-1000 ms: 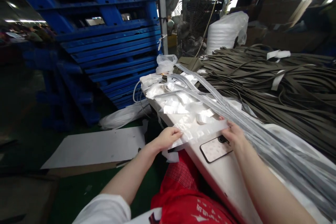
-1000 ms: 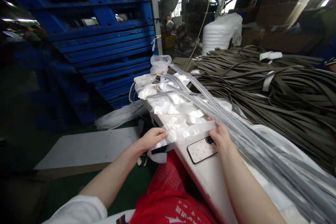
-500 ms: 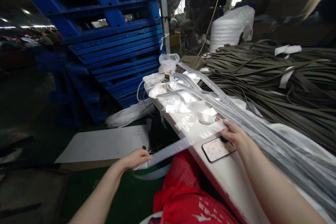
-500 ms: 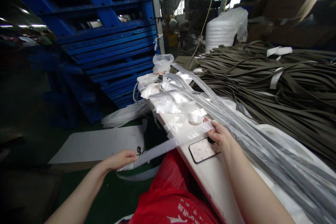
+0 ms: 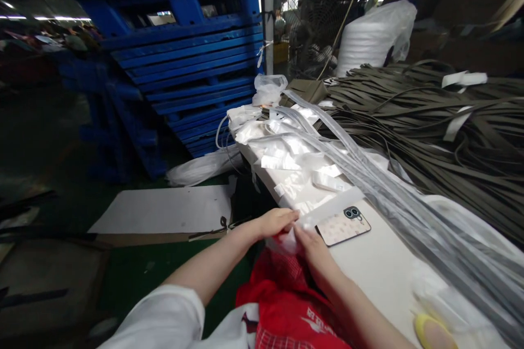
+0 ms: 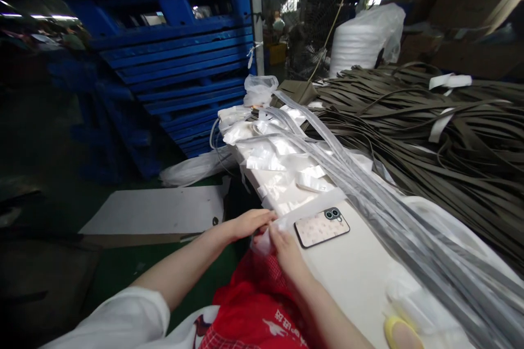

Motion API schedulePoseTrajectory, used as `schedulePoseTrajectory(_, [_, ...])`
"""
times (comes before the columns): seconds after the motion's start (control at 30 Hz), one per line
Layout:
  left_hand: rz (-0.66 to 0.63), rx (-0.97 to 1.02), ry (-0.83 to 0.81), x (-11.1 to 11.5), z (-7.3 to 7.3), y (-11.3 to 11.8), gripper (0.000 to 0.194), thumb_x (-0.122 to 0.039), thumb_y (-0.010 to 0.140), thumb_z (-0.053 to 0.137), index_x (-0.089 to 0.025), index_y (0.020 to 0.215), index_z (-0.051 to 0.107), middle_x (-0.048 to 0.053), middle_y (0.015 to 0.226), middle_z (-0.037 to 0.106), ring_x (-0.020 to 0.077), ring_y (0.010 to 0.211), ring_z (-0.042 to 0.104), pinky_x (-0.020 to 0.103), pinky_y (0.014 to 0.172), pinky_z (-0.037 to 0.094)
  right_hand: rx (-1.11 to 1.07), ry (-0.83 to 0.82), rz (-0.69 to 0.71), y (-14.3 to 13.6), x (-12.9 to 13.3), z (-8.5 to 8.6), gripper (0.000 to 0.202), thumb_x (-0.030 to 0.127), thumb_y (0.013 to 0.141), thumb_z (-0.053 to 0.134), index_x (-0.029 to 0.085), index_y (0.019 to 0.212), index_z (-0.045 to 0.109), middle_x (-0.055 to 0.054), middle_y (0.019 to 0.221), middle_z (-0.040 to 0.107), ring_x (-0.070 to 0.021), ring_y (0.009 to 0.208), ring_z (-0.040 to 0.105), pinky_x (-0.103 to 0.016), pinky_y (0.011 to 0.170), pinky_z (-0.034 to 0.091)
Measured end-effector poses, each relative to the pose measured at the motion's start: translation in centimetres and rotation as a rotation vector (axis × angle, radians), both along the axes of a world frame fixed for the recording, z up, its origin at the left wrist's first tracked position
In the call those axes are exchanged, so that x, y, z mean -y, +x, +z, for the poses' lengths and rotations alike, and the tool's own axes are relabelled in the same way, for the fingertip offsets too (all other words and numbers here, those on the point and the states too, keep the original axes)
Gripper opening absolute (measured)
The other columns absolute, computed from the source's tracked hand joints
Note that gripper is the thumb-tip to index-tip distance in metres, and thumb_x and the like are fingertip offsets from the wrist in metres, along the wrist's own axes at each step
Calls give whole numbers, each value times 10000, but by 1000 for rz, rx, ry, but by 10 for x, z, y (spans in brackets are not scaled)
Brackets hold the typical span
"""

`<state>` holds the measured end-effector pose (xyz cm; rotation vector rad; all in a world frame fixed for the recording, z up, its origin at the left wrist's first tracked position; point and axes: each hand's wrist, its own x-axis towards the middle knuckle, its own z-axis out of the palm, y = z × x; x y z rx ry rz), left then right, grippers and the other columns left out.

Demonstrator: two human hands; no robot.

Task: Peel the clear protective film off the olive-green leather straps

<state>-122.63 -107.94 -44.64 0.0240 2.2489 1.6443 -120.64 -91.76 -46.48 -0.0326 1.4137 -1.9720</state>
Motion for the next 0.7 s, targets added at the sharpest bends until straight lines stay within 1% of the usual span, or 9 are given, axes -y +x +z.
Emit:
schedulePoseTrajectory(0.1, [-49,157,215,-35,1,-10,689,-777,785,521,-101,809,656,54,637,634,158,571,572,294,620,473,-38,34,219,26,1,2,385,503,716,797,137,826,753,-117,809,747,-305,834,710,-475,894,524])
schedulePoseTrajectory(0.2, [21,121,307,-39,13,-6,612,-717,736,643,-111,822,635,10,648,602,114,572,514,234,582,409,-17,-47,268,26,-9,13,369,308,669,826,158,996,743,-96,956,749,-280,923,697,-458,955,493])
schedulePoseTrajectory(0.27, [8,31,280,-26,24,5,568,-673,763,654,-110,833,642,1,684,597,101,600,495,210,577,382,50,-208,160,9,-20,24,496,235,634,788,190,1121,704,-82,1087,730,-259,1022,674,-424,1013,466])
schedulePoseTrajectory(0.33, [-109,-24,187,-8,31,20,516,-622,810,639,-107,817,654,-2,688,585,97,606,478,196,558,357,117,-319,-28,-16,-31,33,509,273,634,750,193,1134,697,-93,1169,707,-259,1108,643,-401,1036,460])
schedulePoseTrajectory(0.43, [-338,2,-22,16,30,42,450,-566,853,611,-124,784,663,-12,673,570,99,600,473,191,542,343,128,-200,-310,-48,-41,39,391,356,675,758,199,1031,720,-87,1048,739,-249,1025,670,-372,933,529])
schedulePoseTrajectory(0.5, [-383,22,-136,23,22,51,462,-582,865,581,-137,769,664,-9,677,581,110,610,490,201,567,366,114,-109,-396,-54,-41,39,337,382,705,785,200,982,723,-65,873,746,-225,849,688,-338,788,561])
schedulePoseTrajectory(0.6, [-243,-89,-161,19,12,54,579,-664,918,435,-148,804,673,28,778,630,145,730,544,230,692,425,64,-79,-305,-39,-37,36,375,449,746,792,177,996,728,-70,803,740,-205,722,668,-309,686,541])
schedulePoseTrajectory(0.67, [-136,-175,-16,7,10,48,664,-716,928,342,-140,832,660,49,819,626,155,782,550,247,743,443,-25,-44,-160,-23,-33,31,402,505,795,744,174,1023,731,-81,840,746,-211,743,674,-331,735,539])
schedulePoseTrajectory(0.7, [-109,-187,81,-1,10,44,677,-736,914,349,-133,835,646,46,788,604,149,748,541,248,714,446,-85,-19,-85,-15,-32,28,409,530,820,710,176,1023,733,-83,858,747,-217,762,678,-348,767,537])
